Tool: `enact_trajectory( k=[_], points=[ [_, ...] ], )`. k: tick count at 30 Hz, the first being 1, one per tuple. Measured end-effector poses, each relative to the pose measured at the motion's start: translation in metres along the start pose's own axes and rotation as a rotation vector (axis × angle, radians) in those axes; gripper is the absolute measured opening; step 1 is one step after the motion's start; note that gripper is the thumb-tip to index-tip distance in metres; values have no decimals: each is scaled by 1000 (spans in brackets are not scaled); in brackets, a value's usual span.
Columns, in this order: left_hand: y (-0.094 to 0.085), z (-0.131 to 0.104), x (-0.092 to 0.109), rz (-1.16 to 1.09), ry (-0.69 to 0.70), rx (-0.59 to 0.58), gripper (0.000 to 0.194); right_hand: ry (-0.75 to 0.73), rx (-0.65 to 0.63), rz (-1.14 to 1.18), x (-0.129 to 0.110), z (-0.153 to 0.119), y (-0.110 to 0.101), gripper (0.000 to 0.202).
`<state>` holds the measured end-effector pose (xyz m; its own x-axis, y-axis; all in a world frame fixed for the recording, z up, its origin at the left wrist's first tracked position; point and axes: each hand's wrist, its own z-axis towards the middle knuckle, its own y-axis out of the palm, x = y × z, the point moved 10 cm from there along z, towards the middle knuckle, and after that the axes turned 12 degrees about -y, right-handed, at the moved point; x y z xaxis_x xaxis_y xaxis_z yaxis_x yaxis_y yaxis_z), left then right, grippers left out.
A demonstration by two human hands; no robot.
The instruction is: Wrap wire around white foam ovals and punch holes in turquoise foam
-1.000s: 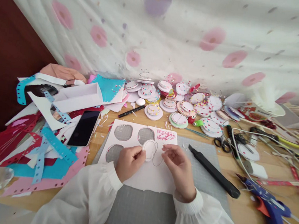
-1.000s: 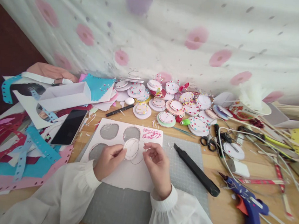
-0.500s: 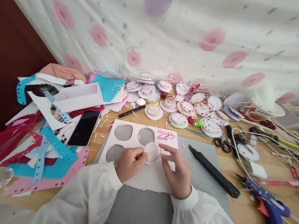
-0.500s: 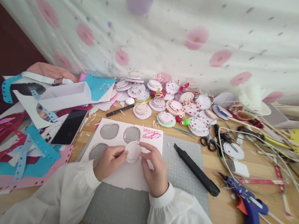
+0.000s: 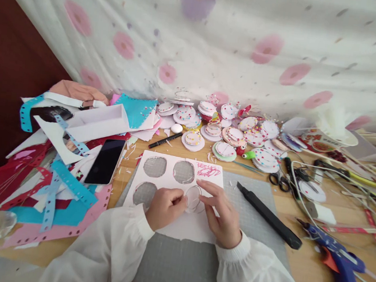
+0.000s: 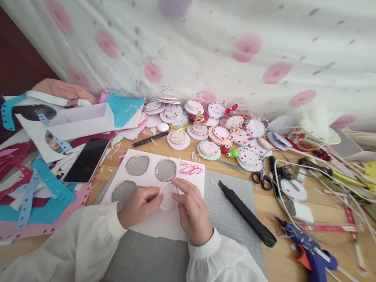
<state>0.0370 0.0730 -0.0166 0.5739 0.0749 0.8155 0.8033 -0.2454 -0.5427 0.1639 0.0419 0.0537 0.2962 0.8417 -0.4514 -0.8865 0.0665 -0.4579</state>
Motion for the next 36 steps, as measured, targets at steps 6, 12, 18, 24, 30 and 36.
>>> enact_trajectory(
  k=[6,12,18,24,30,36],
  points=[
    [4,1,-4,-98,-44,-60,36,76,43,52,6,-6,-3,29],
    [1,3,-3,-220,-106,-69,37,125,80,-50,15,-12,-11,25],
    [-4,5,-8,-287,-154,-26,37,116,69,-107,15,-13,-10,28],
    [-3,6,-6,-288,-158,-42,37,153,22,-123,20,-14,-7,28],
    [3,4,-4,-203,-124,-93,38,144,-53,-122,21,-11,2,29],
    [7,4,-7,-121,-105,-126,37,139,-1,-131,18,-10,-2,16]
  ],
)
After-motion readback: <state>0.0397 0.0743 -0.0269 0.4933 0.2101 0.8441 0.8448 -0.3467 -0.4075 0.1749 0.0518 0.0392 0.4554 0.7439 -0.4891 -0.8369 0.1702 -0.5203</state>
